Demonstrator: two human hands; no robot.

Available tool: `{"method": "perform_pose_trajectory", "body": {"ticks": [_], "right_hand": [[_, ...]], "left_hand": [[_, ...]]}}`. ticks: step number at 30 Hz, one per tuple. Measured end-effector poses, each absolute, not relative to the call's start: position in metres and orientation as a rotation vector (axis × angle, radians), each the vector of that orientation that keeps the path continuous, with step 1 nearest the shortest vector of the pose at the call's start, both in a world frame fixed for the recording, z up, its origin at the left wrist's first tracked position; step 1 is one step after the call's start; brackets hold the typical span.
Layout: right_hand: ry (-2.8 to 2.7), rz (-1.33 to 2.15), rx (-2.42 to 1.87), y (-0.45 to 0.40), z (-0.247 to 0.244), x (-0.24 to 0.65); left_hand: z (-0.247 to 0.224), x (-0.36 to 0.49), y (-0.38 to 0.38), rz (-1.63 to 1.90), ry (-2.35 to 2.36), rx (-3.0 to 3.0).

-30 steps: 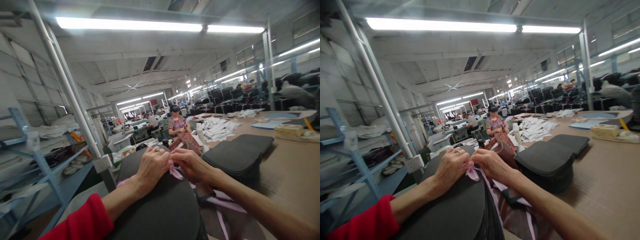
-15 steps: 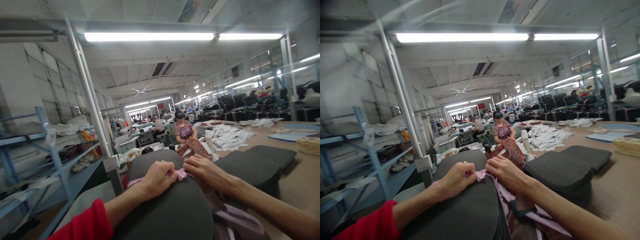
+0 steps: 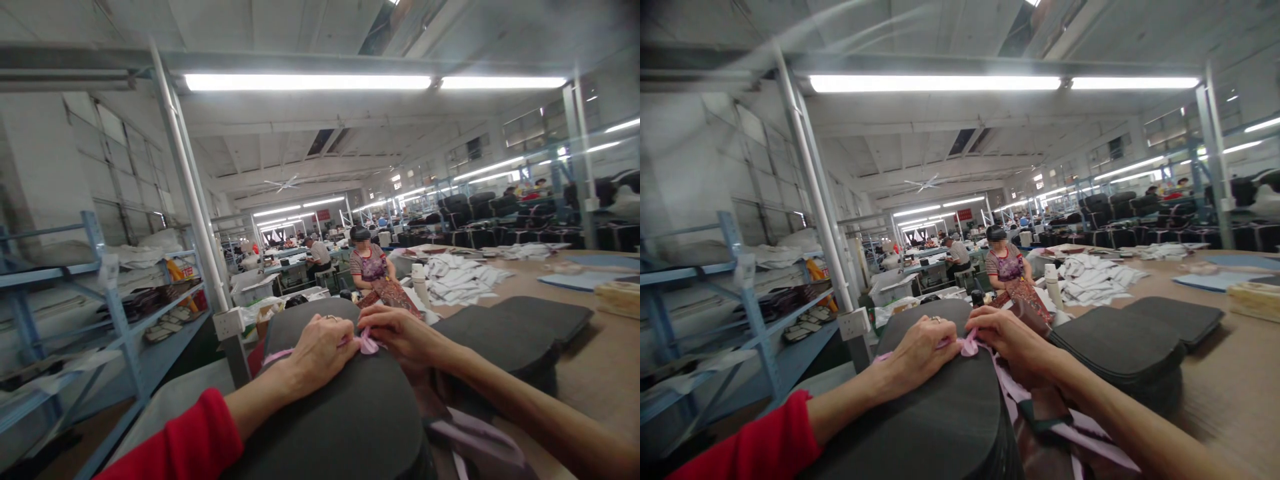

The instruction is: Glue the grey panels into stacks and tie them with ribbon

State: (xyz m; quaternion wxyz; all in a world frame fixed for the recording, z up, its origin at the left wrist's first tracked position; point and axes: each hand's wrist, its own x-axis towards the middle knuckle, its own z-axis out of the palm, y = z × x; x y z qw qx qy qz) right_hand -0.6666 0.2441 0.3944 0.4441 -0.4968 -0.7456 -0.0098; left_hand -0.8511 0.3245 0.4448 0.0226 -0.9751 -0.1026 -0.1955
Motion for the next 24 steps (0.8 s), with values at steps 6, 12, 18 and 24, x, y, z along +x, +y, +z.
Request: {"method": "perform_pose_trajectory", "body": {"ticks": [6, 12, 18, 24], "right_hand": [[-1.877, 0.070, -1.298, 0.247, 0.400, -0.664], [-1.805, 0.032, -1.396, 0.247, 0.404, -0.673], [-1.755, 0.000, -1.473, 0.245, 0.407, -0.679], [-1.714, 0.029, -1.497, 0.242, 0.409, -0.680]], "left_hand": [[0.441, -0.850, 0.327, -0.647, -0.352, -3.053], [0.439, -0.849, 0.330, -0.658, -0.354, -3.095], [0.439, -0.847, 0.330, -0.678, -0.376, -3.132], [0.439, -0.848, 0.329, -0.662, -0.403, -3.146]]}}
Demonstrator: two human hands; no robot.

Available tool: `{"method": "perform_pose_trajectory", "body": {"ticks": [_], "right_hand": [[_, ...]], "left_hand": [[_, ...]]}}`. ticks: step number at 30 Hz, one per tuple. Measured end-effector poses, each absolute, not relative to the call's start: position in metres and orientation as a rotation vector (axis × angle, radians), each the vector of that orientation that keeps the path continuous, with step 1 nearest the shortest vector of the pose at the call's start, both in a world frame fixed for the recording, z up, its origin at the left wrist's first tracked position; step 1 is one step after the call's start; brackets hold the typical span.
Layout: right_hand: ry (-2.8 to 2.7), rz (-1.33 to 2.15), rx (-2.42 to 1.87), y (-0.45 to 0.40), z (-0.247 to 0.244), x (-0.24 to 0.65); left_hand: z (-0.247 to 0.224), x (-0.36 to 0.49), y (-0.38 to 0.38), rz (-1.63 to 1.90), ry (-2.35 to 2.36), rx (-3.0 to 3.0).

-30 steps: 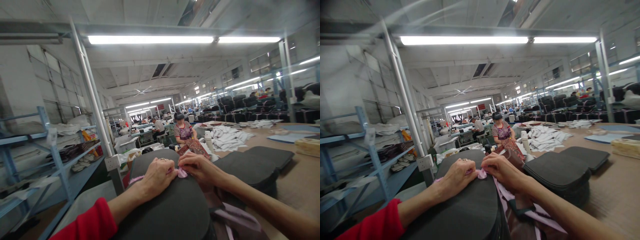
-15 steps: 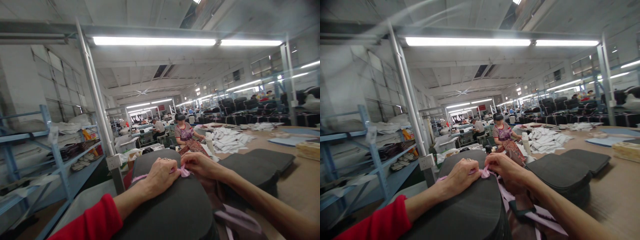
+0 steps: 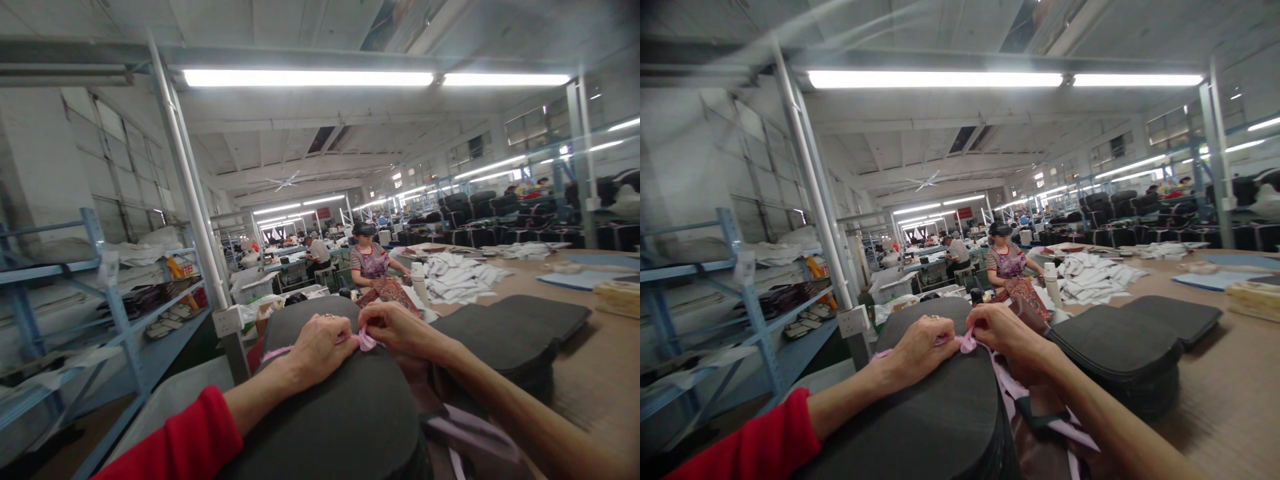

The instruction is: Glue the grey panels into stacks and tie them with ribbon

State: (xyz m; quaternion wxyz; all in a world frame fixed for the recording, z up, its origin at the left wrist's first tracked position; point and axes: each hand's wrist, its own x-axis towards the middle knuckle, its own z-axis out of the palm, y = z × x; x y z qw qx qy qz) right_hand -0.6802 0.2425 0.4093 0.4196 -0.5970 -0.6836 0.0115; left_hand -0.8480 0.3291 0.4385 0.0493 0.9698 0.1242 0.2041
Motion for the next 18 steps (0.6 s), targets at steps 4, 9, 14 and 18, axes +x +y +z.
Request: {"method": "perform_pose_trajectory", "body": {"ticks": [4, 9, 14, 18], "right_hand": [[-1.702, 0.038, -1.513, 0.2410, 0.4124, -0.6827], [-1.700, 0.046, -1.502, 0.2425, 0.4112, -0.6820], [-1.703, 0.026, -1.505, 0.2407, 0.4122, -0.6832], [-1.703, 0.017, -1.508, 0.2386, 0.4139, -0.6853]], "left_hand": [[0.4393, -0.8483, 0.3292, 0.632, 0.375, 2.949], [0.4405, -0.8477, 0.3290, 0.632, 0.365, 2.930], [0.4408, -0.8475, 0.3265, 0.634, 0.372, 2.914], [0.4415, -0.8478, 0.3262, 0.644, 0.367, 2.915]]}}
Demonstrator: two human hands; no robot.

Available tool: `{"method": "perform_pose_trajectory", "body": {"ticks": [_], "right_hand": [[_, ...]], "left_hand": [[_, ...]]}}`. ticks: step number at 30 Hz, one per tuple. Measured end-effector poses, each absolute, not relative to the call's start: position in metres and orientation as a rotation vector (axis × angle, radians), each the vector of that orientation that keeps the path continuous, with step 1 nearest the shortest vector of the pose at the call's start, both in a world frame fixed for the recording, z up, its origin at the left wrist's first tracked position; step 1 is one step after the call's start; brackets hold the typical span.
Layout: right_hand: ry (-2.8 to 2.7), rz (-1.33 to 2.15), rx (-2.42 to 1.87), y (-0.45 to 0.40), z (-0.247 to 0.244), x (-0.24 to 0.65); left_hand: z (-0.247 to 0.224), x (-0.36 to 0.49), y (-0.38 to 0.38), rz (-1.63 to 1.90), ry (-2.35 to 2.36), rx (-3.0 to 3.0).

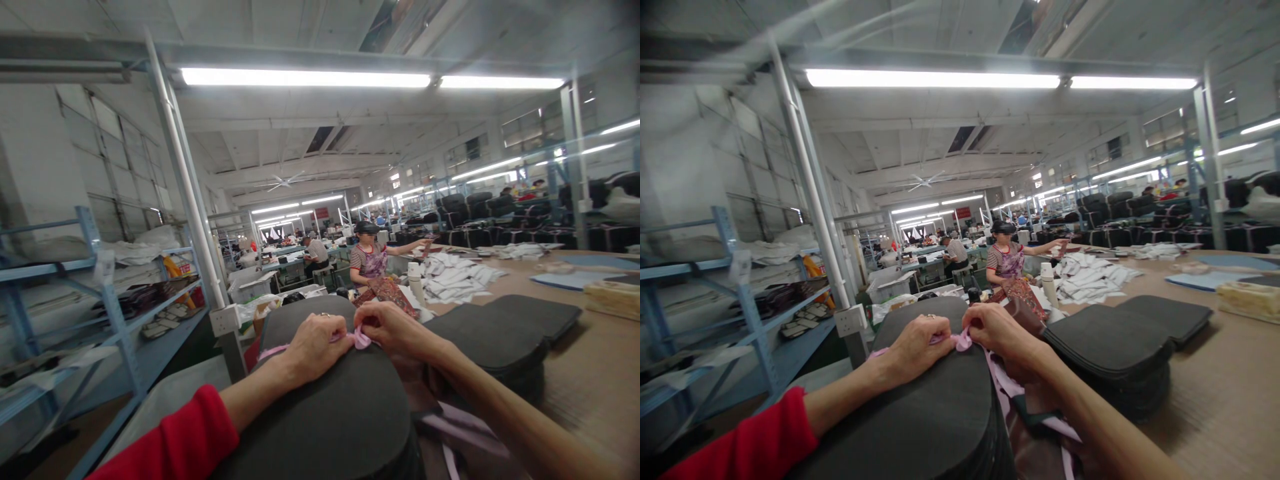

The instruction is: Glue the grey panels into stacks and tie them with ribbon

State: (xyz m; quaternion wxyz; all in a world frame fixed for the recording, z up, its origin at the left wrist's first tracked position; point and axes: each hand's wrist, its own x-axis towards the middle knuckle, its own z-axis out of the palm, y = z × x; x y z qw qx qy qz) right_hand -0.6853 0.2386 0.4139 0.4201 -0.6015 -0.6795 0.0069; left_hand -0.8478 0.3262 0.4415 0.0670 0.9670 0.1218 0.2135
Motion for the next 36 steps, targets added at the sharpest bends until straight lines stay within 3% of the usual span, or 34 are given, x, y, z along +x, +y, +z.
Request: {"method": "perform_pose_trajectory", "body": {"ticks": [36], "right_hand": [[-1.682, 0.018, -1.501, 0.2423, 0.4083, -0.6831]], "left_hand": [[0.4425, -0.8483, 0.3260, 0.626, 0.354, 2.922]]}}
